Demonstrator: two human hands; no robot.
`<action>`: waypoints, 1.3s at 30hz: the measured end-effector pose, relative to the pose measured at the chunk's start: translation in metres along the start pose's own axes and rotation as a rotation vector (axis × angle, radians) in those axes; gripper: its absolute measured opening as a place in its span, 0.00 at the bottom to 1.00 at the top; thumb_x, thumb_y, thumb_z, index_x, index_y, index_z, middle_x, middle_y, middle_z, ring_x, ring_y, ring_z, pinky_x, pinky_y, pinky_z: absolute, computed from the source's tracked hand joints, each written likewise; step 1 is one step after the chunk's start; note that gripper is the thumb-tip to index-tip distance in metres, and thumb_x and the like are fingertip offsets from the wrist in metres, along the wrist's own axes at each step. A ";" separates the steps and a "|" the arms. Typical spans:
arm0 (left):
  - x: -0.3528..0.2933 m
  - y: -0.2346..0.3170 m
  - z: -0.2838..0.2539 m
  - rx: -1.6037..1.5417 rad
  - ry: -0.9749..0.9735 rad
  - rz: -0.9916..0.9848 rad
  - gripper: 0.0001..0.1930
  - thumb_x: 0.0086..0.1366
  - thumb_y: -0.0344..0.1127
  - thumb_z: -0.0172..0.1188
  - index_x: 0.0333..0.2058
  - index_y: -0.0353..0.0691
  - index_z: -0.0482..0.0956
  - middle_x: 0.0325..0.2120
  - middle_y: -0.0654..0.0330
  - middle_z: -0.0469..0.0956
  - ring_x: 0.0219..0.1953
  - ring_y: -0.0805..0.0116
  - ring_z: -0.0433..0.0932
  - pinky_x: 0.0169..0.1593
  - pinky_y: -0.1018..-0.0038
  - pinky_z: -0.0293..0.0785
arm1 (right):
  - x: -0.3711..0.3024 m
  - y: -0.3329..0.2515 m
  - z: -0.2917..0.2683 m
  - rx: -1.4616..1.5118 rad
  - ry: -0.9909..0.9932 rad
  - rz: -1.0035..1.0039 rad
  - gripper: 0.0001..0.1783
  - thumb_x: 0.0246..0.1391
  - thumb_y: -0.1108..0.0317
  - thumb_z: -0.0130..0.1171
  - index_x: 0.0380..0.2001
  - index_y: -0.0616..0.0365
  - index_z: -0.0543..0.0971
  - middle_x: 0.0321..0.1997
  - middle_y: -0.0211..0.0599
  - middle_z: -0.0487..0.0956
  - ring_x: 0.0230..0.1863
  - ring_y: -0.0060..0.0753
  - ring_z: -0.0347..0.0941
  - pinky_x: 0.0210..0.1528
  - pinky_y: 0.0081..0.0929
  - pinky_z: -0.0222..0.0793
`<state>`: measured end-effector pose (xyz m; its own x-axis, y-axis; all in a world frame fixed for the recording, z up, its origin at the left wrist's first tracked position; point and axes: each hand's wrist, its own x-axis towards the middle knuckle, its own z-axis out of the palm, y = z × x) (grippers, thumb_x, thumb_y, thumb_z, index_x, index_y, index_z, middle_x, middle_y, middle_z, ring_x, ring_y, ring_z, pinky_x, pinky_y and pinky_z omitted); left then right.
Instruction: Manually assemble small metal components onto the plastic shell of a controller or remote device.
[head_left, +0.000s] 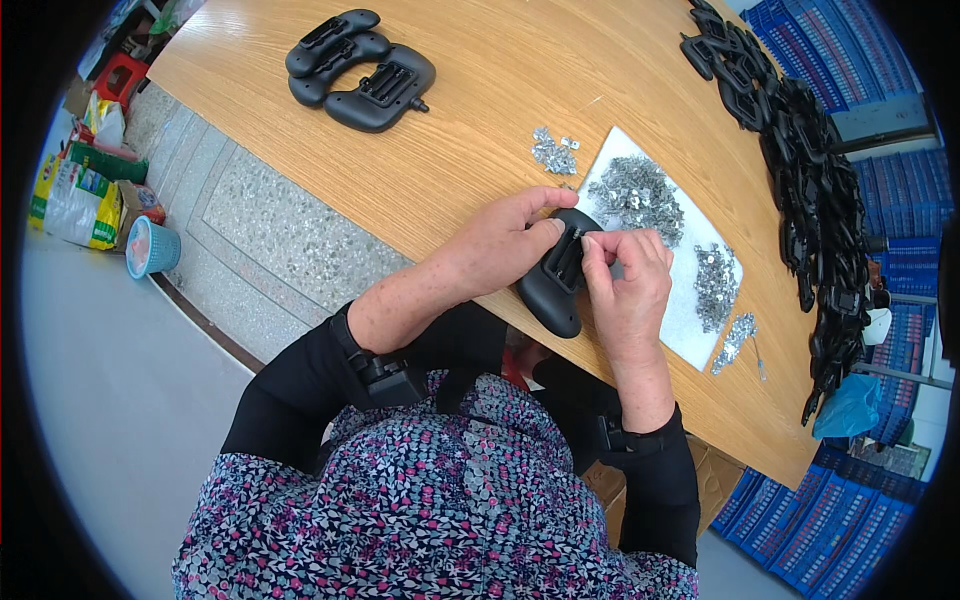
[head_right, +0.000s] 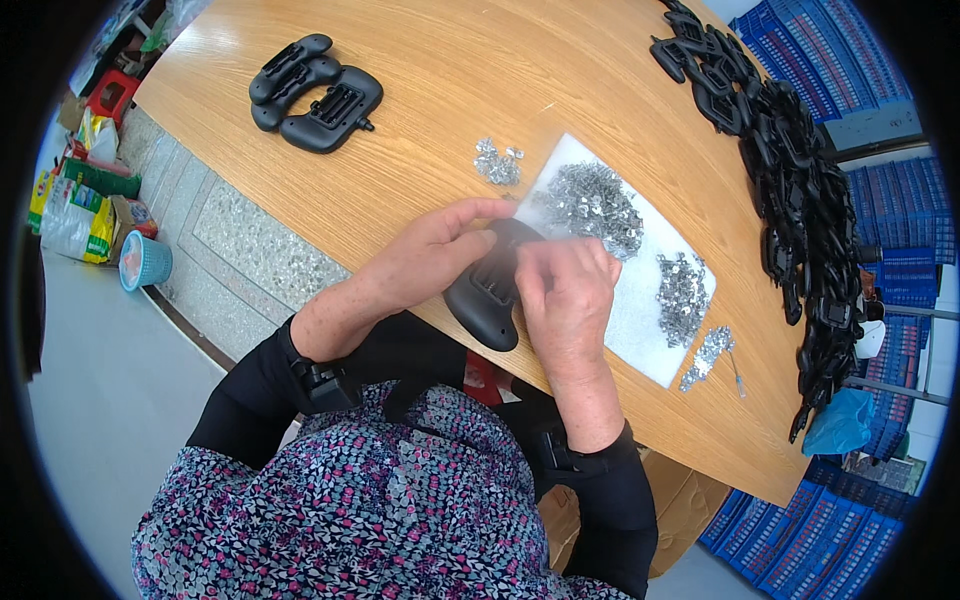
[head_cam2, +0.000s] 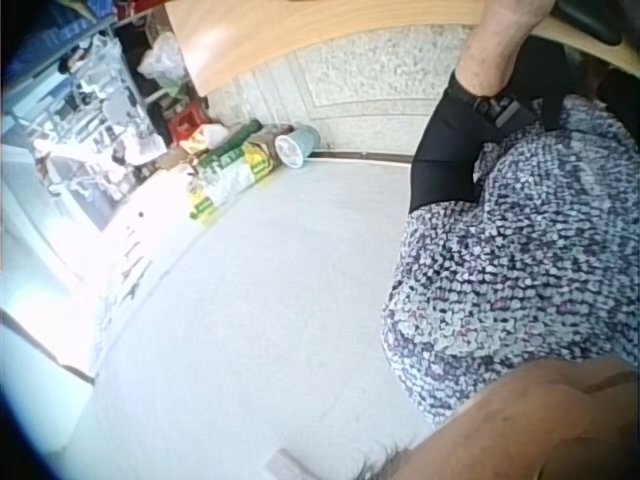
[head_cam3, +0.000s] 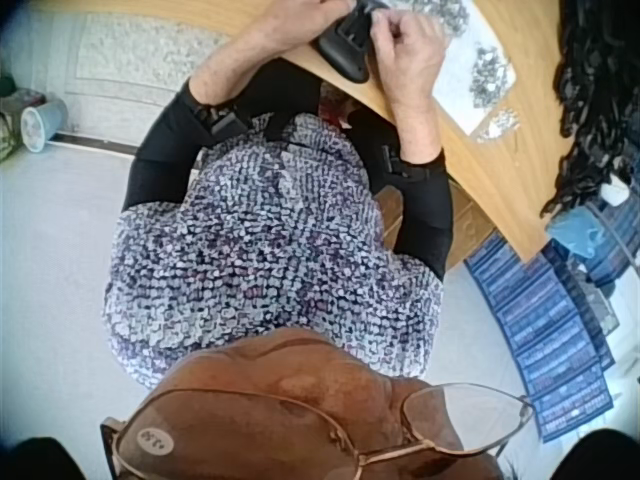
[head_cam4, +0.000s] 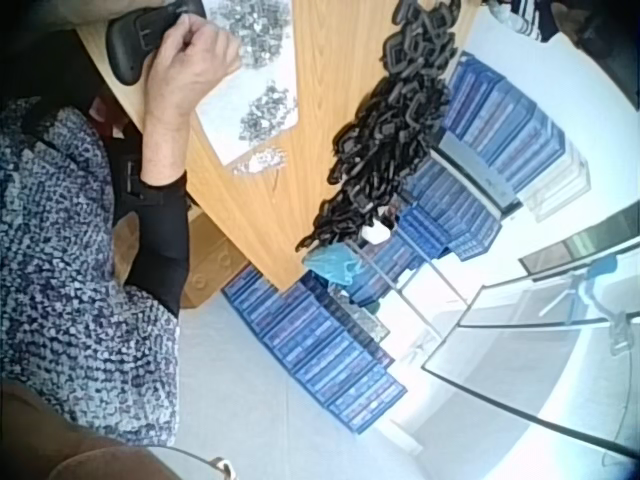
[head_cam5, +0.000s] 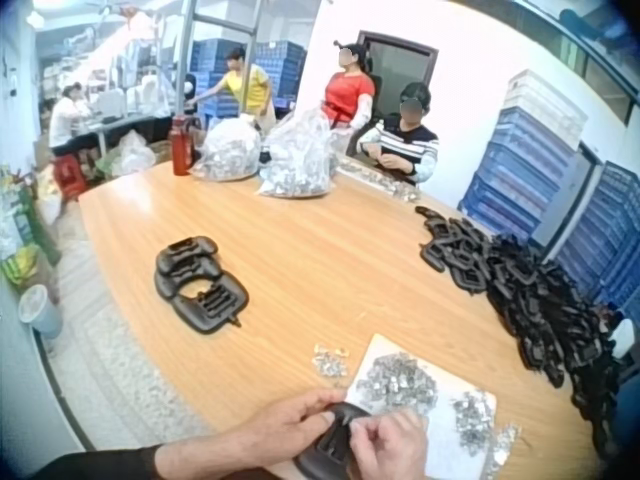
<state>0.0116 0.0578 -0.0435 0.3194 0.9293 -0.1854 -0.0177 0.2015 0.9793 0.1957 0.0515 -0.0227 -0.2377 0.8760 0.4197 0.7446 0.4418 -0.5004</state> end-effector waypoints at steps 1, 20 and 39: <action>0.000 -0.002 0.000 0.000 0.001 -0.001 0.21 0.69 0.29 0.49 0.60 0.33 0.69 0.44 0.60 0.77 0.43 0.79 0.75 0.47 0.80 0.73 | 0.001 -0.003 -0.001 -0.089 0.006 -0.098 0.03 0.45 0.73 0.65 0.25 0.55 0.79 0.28 0.34 0.77 0.36 0.41 0.71 0.45 0.37 0.61; 0.004 -0.005 0.001 -0.108 -0.002 0.016 0.20 0.70 0.30 0.47 0.59 0.31 0.69 0.46 0.58 0.78 0.46 0.76 0.75 0.51 0.78 0.73 | 0.002 -0.005 -0.035 -0.192 -0.066 -0.121 0.26 0.42 0.80 0.58 0.50 0.56 0.79 0.38 0.40 0.75 0.41 0.41 0.72 0.47 0.36 0.65; -0.008 0.030 0.022 -0.293 -0.027 -0.063 0.22 0.70 0.30 0.48 0.62 0.35 0.66 0.54 0.58 0.73 0.54 0.71 0.72 0.57 0.74 0.70 | -0.016 -0.017 -0.046 1.103 -0.108 0.693 0.29 0.63 0.69 0.58 0.63 0.58 0.61 0.36 0.33 0.81 0.38 0.16 0.75 0.43 0.18 0.71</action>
<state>0.0295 0.0497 -0.0109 0.3537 0.9043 -0.2389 -0.2682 0.3427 0.9003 0.2153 0.0212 0.0138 -0.1004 0.9723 -0.2111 -0.1561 -0.2249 -0.9618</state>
